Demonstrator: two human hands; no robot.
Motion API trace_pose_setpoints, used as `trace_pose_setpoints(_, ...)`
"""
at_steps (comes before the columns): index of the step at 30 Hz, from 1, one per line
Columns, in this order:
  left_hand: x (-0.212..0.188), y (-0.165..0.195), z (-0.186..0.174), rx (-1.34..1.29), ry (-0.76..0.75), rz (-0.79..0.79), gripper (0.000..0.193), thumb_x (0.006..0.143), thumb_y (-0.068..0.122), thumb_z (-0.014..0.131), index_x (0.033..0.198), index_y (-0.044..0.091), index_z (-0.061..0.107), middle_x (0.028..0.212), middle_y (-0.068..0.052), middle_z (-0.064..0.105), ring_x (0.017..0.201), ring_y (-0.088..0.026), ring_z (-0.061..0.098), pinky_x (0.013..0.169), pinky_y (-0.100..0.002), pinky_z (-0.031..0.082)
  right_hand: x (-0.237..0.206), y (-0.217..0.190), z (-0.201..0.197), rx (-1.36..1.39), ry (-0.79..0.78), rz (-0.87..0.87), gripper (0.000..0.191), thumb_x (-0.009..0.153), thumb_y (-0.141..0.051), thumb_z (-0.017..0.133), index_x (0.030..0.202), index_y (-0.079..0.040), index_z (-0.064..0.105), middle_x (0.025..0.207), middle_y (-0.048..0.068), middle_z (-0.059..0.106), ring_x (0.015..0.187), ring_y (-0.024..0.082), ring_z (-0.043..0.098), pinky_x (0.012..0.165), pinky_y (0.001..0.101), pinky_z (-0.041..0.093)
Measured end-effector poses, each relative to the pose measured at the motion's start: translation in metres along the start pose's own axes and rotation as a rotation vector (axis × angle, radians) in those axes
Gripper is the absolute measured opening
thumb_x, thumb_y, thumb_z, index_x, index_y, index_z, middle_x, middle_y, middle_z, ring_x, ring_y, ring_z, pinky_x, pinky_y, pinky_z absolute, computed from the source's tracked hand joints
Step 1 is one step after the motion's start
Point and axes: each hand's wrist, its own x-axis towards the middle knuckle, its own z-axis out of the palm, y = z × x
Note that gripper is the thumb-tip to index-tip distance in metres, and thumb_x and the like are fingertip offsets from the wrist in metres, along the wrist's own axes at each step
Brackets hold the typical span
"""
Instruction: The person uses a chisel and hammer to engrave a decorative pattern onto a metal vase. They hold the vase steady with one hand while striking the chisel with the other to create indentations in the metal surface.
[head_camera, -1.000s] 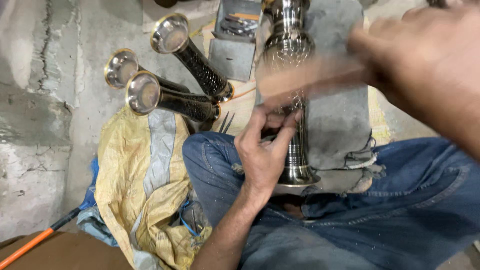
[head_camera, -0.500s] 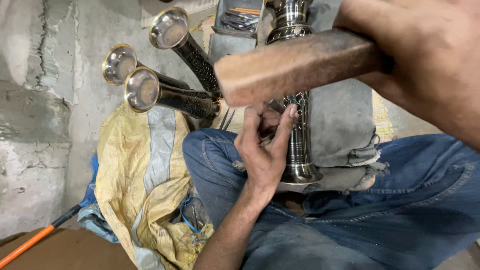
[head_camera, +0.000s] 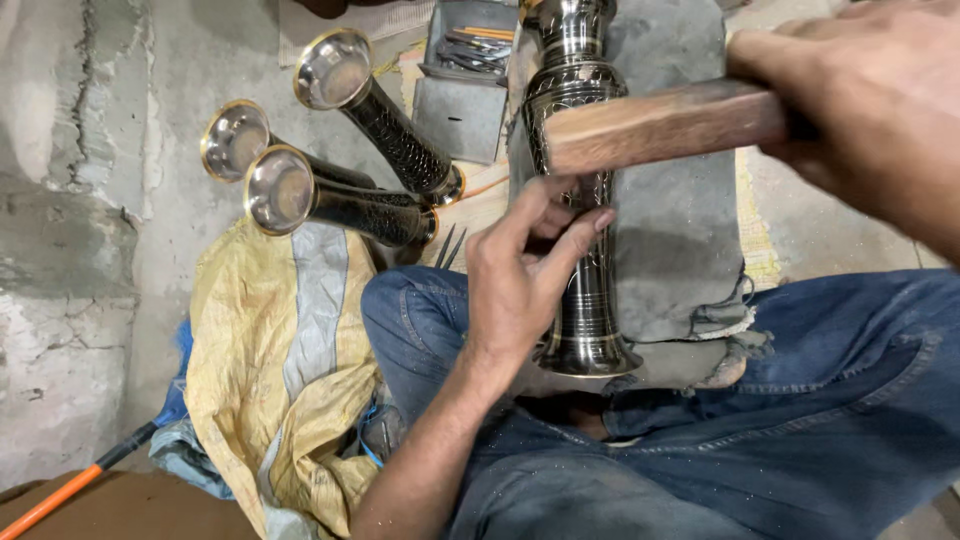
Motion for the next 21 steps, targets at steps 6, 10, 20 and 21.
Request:
trace_pose_setpoints(6, 0.022, -0.004, -0.006, 0.142, -0.211, 0.127, 0.039, 0.095, 0.03, 0.078, 0.128, 0.01, 0.069, 0.087, -0.006, 0.078, 0.078, -0.014, 0.077, 0.07, -0.031, 0.063, -0.024, 0.023, 0.035, 0.194, -0.107, 0.212, 0.034, 0.078, -0.009, 0.088, 0.104, -0.003, 0.067, 0.075, 0.013, 0.07, 0.072, 0.025, 0.072, 0.066, 0.0373, 0.055)
trace_pose_setpoints(10, 0.036, -0.009, -0.006, 0.169, -0.354, 0.095, 0.041, 0.096, 0.033, 0.074, 0.131, 0.013, 0.068, 0.092, -0.007, 0.08, 0.083, -0.016, 0.078, 0.072, -0.033, 0.066, -0.06, 0.026, 0.069, 0.55, 0.162, 0.293, 0.032, 0.094, -0.01, 0.084, 0.112, 0.001, 0.06, 0.091, 0.014, 0.069, 0.085, 0.022, 0.071, 0.077, 0.0356, 0.056)
trace_pose_setpoints(20, 0.056, -0.012, -0.012, 0.109, -0.598, 0.336, 0.039, 0.097, 0.031, 0.072, 0.133, 0.016, 0.069, 0.118, -0.004, 0.078, 0.103, -0.019, 0.079, 0.09, -0.038, 0.066, -0.124, -0.004, 0.119, 0.672, 0.407, 0.704, 0.028, 0.105, -0.02, 0.077, 0.118, 0.0, 0.063, 0.106, 0.017, 0.071, 0.096, 0.021, 0.074, 0.086, 0.0334, 0.061)
trace_pose_setpoints(21, 0.057, -0.011, -0.011, 0.112, -0.606, 0.341, 0.038, 0.097, 0.031, 0.071, 0.133, 0.016, 0.069, 0.118, -0.004, 0.079, 0.103, -0.019, 0.079, 0.09, -0.038, 0.066, -0.123, -0.008, 0.117, 0.646, 0.439, 0.667, 0.035, 0.104, -0.019, 0.082, 0.121, 0.003, 0.061, 0.107, 0.019, 0.07, 0.096, 0.023, 0.071, 0.085, 0.0352, 0.059)
